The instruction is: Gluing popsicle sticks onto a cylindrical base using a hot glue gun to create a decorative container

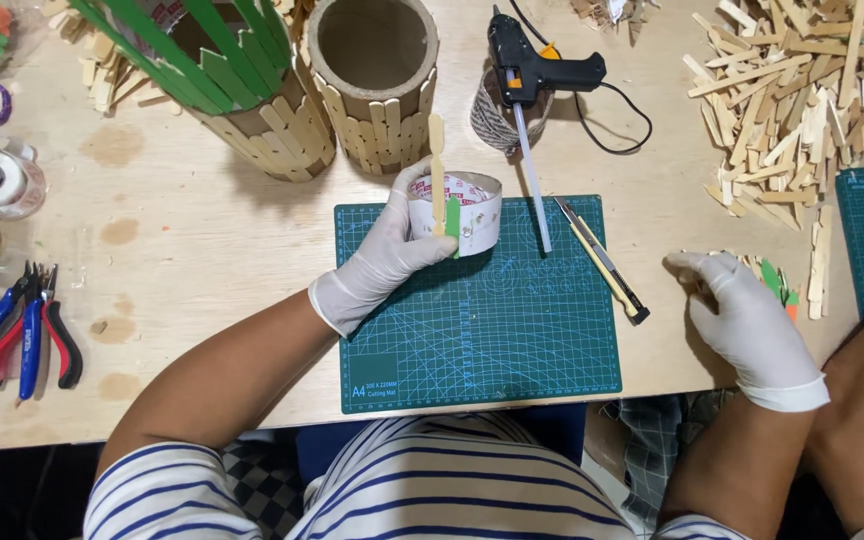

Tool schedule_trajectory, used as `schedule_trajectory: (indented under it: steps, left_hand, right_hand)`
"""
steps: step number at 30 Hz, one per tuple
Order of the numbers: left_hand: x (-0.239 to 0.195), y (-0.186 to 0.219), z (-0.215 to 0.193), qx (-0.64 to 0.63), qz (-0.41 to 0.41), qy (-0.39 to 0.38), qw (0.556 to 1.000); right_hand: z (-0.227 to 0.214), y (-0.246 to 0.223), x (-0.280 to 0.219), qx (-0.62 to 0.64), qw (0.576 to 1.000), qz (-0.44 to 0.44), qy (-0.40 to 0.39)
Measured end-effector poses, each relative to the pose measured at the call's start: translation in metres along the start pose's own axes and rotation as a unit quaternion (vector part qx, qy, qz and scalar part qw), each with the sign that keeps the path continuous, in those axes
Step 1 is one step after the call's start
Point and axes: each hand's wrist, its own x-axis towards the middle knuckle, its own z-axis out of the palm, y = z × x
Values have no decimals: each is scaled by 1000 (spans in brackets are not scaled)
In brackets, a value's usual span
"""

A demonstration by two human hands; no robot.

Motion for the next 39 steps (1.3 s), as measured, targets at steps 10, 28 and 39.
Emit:
schedule_trajectory:
  steps: [10,28,39]
  left_hand:
    - [0,-2,-1,-35,16,-16,999]
    - [-1,-3,1,-27,35,-20,999]
    - [0,-18,0,-37,45,20,998]
  right_hand:
    - [-11,-6,-4,40,999,2,27]
    - [-17,6,15,487,856,-72,-160]
    - [78,-65,64,-94,790,-581,169]
